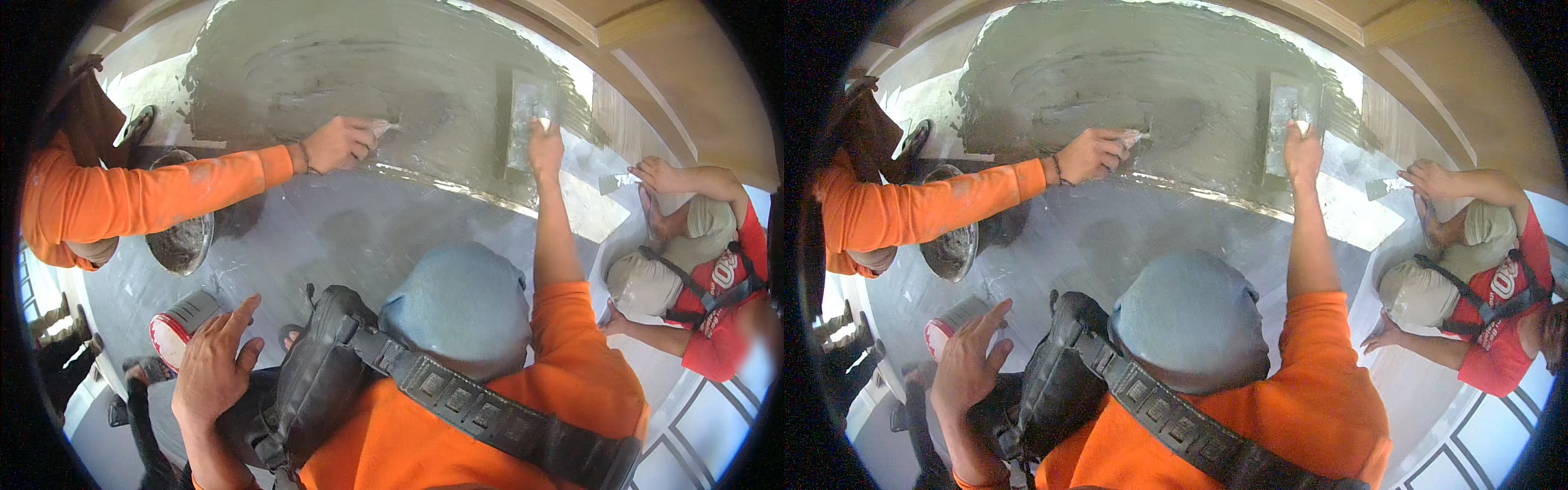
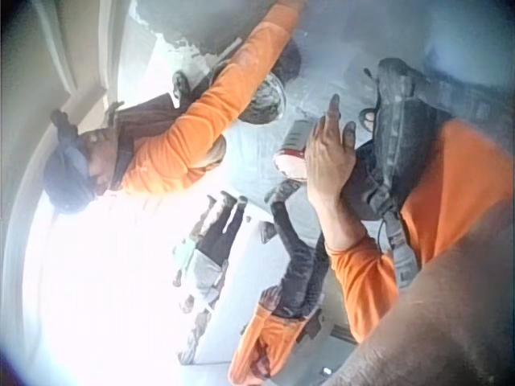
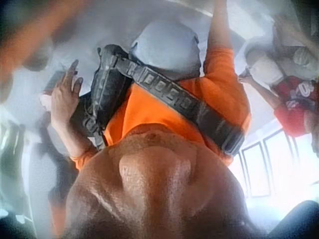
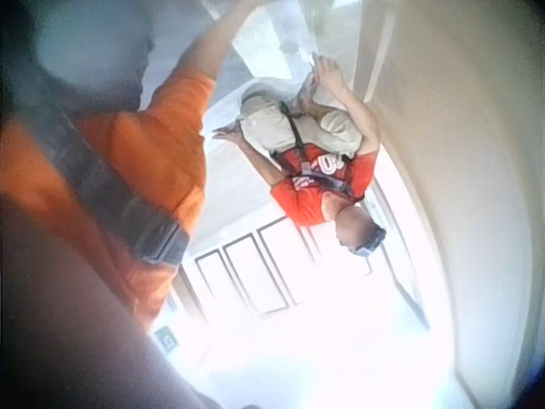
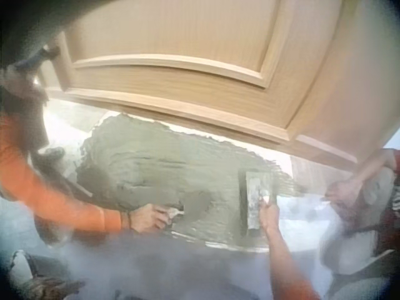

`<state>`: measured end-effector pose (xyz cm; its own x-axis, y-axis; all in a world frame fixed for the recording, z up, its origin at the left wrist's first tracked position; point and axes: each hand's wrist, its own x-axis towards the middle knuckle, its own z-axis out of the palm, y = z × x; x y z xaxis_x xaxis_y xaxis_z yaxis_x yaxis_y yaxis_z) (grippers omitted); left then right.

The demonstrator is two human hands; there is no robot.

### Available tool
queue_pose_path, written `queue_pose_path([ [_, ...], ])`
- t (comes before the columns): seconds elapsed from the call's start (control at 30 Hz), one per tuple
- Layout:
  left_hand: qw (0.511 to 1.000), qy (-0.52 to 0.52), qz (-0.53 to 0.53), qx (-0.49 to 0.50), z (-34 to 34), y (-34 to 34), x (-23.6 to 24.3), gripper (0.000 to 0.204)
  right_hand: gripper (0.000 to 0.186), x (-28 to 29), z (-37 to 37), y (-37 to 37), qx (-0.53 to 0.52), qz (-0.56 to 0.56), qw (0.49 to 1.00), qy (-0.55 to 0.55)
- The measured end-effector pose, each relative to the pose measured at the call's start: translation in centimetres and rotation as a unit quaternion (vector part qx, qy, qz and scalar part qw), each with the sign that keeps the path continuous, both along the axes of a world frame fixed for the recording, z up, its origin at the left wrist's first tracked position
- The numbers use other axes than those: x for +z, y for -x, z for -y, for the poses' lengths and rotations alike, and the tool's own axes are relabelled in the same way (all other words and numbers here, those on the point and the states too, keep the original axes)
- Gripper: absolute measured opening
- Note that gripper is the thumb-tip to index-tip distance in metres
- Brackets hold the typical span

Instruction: The person spreads wet cement on a floor using a trowel, smoothing the surface in broad strokes. Another worker nearby scoops cement from a bucket and applies it to the floor as well.

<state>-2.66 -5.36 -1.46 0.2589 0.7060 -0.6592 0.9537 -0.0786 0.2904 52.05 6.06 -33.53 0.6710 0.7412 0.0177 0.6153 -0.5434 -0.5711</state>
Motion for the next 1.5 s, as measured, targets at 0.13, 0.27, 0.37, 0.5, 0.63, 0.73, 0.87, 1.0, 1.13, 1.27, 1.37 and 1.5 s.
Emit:
queue_pose_path([
  [0.13, 0.999, -0.018, 0.001, -0.027, -0.4, -0.1, -0.7, 0.056, 0.045, 2.6, 1.3, -0.6, 0.043, -0.025, 0.999, 0.0],
  [0.27, 0.999, -0.018, 0.004, -0.028, -0.4, -0.6, -0.5, 0.055, 0.043, 2.5, 1.8, 1.5, 0.099, -0.111, 0.989, 0.005],
  [0.37, 0.999, -0.028, 0.013, -0.024, -0.1, -0.3, -0.8, 0.055, 0.041, 3.2, 1.2, 4.1, 0.117, -0.009, 0.993, 0.033],
  [0.5, 0.999, -0.036, -0.003, 0.009, 1.0, 0.2, 0.0, 0.054, 0.041, 3.9, 0.9, 9.7, 0.13, -0.025, 0.991, 0.02],
  [0.63, 0.998, -0.059, -0.003, 0.009, 1.2, 0.2, 0.5, 0.055, 0.04, 3.5, 0.4, 15.1, 0.124, -0.011, 0.991, 0.046],
  [0.73, 0.999, -0.042, -0.001, 0.007, 1.2, 0.2, 0.6, 0.057, 0.045, 3.0, -0.3, 18.3, 0.167, -0.062, 0.984, 0.024],
  [0.87, 0.999, -0.033, -0.018, -0.017, 1.0, -0.3, 0.6, 0.056, 0.05, 2.8, -1.7, 22.2, 0.197, -0.246, 0.949, -0.011],
  [1.0, 0.998, -0.031, -0.05, -0.022, 1.5, 0.0, -0.2, 0.057, 0.045, 1.5, -6.5, 25.4, 0.223, -0.073, 0.968, 0.091],
  [1.13, 0.998, -0.004, -0.069, 0.009, 1.8, 0.0, -0.3, 0.055, 0.044, -0.2, -6.5, 22.6, 0.16, -0.071, 0.981, 0.088],
  [1.27, 0.999, -0.01, -0.034, -0.011, 2.1, 0.3, -0.5, 0.054, 0.047, 0.0, -4.6, 19.2, 0.1, -0.092, 0.984, 0.118],
  [1.37, 0.999, -0.016, -0.027, -0.027, 2.0, 0.3, -0.6, 0.054, 0.048, 0.0, -2.6, 17.2, 0.058, -0.068, 0.989, 0.121],
  [1.5, 0.999, -0.016, -0.016, -0.032, 1.6, 0.2, -0.8, 0.054, 0.051, -0.1, -0.4, 14.2, 0.008, -0.076, 0.99, 0.12],
])
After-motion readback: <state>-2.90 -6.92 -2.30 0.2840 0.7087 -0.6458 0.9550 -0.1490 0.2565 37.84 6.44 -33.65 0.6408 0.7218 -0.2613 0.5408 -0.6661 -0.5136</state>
